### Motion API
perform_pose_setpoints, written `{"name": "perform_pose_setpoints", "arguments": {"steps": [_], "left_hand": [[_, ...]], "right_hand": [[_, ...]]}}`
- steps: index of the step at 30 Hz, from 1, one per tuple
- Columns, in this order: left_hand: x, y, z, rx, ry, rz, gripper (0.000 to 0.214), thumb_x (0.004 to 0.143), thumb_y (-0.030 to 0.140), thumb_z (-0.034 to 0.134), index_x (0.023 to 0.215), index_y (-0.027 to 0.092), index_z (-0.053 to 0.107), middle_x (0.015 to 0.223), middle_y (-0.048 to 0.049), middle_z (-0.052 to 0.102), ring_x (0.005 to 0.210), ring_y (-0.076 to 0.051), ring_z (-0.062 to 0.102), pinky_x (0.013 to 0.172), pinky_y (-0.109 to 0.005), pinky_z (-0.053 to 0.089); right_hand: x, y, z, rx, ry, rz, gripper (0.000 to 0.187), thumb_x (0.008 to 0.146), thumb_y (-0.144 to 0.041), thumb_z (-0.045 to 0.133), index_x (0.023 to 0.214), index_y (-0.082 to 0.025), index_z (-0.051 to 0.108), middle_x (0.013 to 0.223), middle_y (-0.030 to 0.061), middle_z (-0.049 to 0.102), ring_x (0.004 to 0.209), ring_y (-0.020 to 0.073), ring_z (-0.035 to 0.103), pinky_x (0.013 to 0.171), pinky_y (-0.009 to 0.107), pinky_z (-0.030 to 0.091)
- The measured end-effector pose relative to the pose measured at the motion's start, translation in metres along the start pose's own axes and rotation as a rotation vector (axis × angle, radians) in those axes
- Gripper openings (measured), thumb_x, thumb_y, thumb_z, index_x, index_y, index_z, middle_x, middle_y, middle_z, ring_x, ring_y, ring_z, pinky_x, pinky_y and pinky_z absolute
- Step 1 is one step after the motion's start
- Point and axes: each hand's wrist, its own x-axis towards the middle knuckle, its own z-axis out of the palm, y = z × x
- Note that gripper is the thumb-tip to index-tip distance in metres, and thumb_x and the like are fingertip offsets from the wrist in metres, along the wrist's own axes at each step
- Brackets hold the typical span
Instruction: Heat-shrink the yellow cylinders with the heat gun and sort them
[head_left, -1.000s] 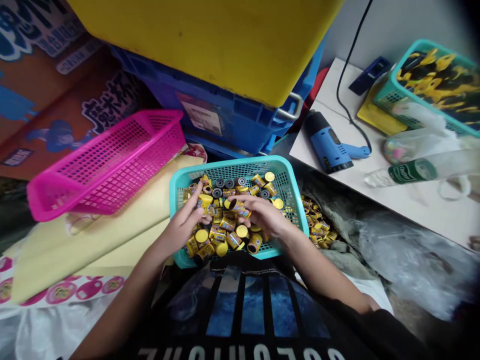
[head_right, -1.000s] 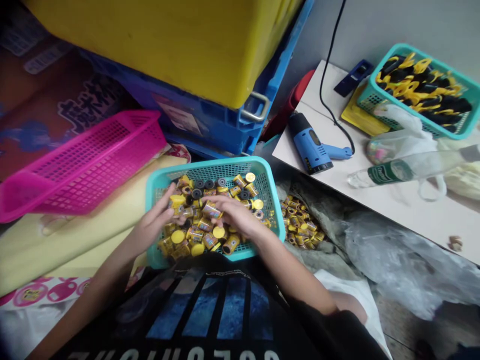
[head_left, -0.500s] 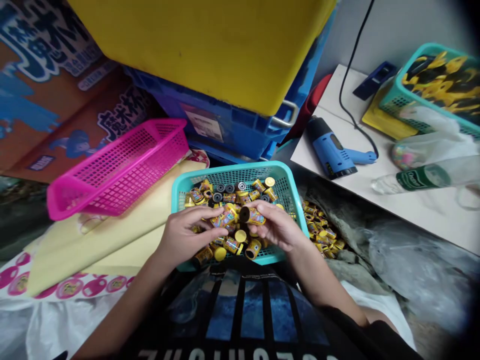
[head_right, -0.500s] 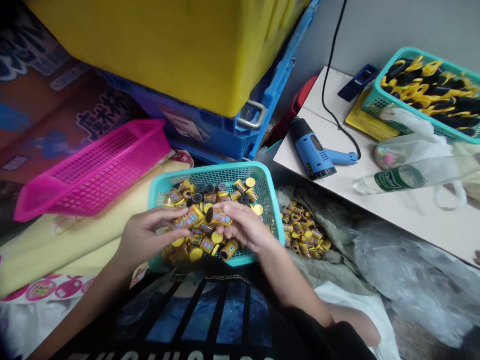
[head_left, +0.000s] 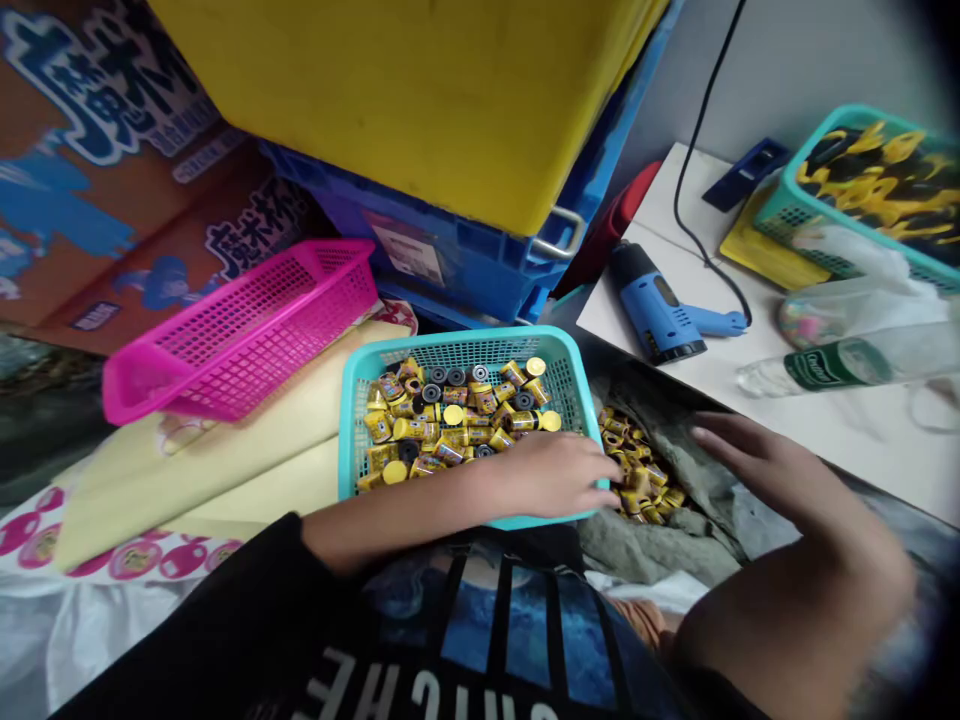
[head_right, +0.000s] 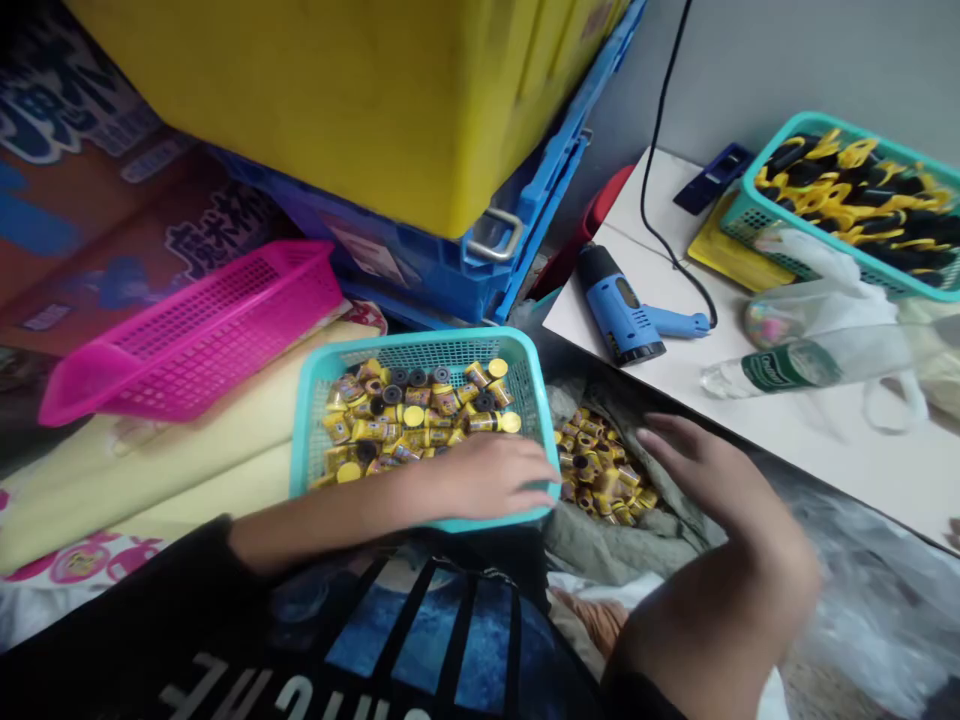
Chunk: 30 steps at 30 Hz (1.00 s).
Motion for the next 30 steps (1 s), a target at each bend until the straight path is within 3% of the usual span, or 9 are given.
{"name": "perform_pose_setpoints", "arguments": {"steps": [4, 6, 8, 11, 13, 17, 20, 25, 30], "left_hand": [[-0.09, -0.044, -0.015, 0.264, 0.218, -0.429, 0.021, 0.097, 0.031, 0.056, 0.088, 0.021, 0.071, 0.091, -0.0054, 0.072, 0.095, -0.022, 0.065, 0.086, -0.035, 0.052], [-0.133, -0.065, -0.019, 0.319, 0.255, -0.544, 0.02, 0.096, 0.022, 0.053, 0.093, 0.015, 0.072, 0.092, -0.0131, 0.071, 0.095, -0.03, 0.063, 0.086, -0.045, 0.052], [-0.163, -0.08, -0.016, 0.337, 0.28, -0.595, 0.021, 0.092, 0.018, 0.056, 0.104, 0.012, 0.072, 0.097, -0.0167, 0.071, 0.097, -0.034, 0.061, 0.087, -0.05, 0.052], [-0.18, -0.091, -0.006, 0.312, 0.319, -0.616, 0.028, 0.09, 0.021, 0.059, 0.114, 0.014, 0.071, 0.103, -0.0162, 0.071, 0.103, -0.034, 0.06, 0.093, -0.05, 0.051], [-0.181, -0.094, -0.003, 0.286, 0.351, -0.621, 0.029, 0.092, 0.027, 0.059, 0.116, 0.016, 0.071, 0.103, -0.0138, 0.071, 0.104, -0.032, 0.06, 0.094, -0.049, 0.051], [-0.186, -0.093, -0.014, 0.107, 0.547, -0.652, 0.037, 0.096, 0.038, 0.053, 0.125, 0.02, 0.068, 0.107, -0.0095, 0.066, 0.105, -0.025, 0.063, 0.097, -0.042, 0.053], [-0.195, -0.083, -0.027, -0.216, 0.74, -0.679, 0.038, 0.091, 0.045, 0.058, 0.116, 0.021, 0.073, 0.113, -0.0094, 0.066, 0.106, -0.024, 0.065, 0.086, -0.036, 0.059], [-0.193, -0.056, -0.038, -0.592, 0.83, -0.658, 0.031, 0.076, 0.042, 0.078, 0.097, 0.019, 0.075, 0.101, -0.0088, 0.076, 0.09, -0.022, 0.071, 0.072, -0.031, 0.061], [-0.171, -0.038, -0.044, -0.697, 0.887, -0.487, 0.024, 0.07, 0.027, 0.083, 0.091, 0.02, 0.072, 0.098, -0.0068, 0.077, 0.094, -0.022, 0.073, 0.077, -0.03, 0.062]], "right_hand": [[0.0, -0.103, 0.056, 0.154, -0.135, -0.425, 0.05, 0.092, -0.061, 0.049, 0.117, -0.023, 0.069, 0.119, 0.007, 0.066, 0.105, 0.0231, 0.065, 0.095, 0.043, 0.052], [0.001, -0.163, 0.098, 0.093, -0.3, -0.738, 0.034, 0.097, -0.04, 0.052, 0.119, -0.02, 0.068, 0.118, 0.0068, 0.066, 0.113, 0.0207, 0.06, 0.105, 0.04, 0.047], [0.002, -0.211, 0.142, -0.103, -0.422, -0.936, 0.032, 0.096, -0.027, 0.055, 0.125, -0.017, 0.065, 0.123, 0.007, 0.064, 0.119, 0.022, 0.055, 0.109, 0.04, 0.043], [0.004, -0.248, 0.191, -0.359, -0.368, -0.924, 0.037, 0.098, -0.017, 0.043, 0.13, -0.011, 0.061, 0.128, 0.0125, 0.059, 0.126, 0.0275, 0.046, 0.105, 0.044, 0.041], [0.007, -0.254, 0.205, -0.401, -0.329, -0.879, 0.04, 0.1, -0.019, 0.04, 0.132, -0.005, 0.059, 0.129, 0.018, 0.057, 0.127, 0.0318, 0.042, 0.105, 0.049, 0.037], [0.02, -0.249, 0.2, -0.399, -0.35, -0.828, 0.042, 0.096, -0.04, 0.059, 0.124, -0.008, 0.063, 0.126, 0.0158, 0.058, 0.121, 0.0319, 0.043, 0.102, 0.049, 0.037], [0.02, -0.239, 0.181, -0.158, -0.353, -0.82, 0.037, 0.088, -0.045, 0.069, 0.11, -0.015, 0.066, 0.115, 0.0086, 0.063, 0.115, 0.025, 0.049, 0.1, 0.041, 0.04], [-0.008, -0.222, 0.141, 0.523, -0.385, -0.757, 0.04, 0.084, -0.043, 0.073, 0.114, -0.017, 0.065, 0.112, 0.0041, 0.066, 0.103, 0.0154, 0.062, 0.092, 0.029, 0.048], [-0.029, -0.209, 0.124, 0.755, -0.449, -0.776, 0.038, 0.09, -0.042, 0.069, 0.123, -0.025, 0.068, 0.121, 0.001, 0.066, 0.113, 0.0123, 0.062, 0.105, 0.028, 0.045]]}}
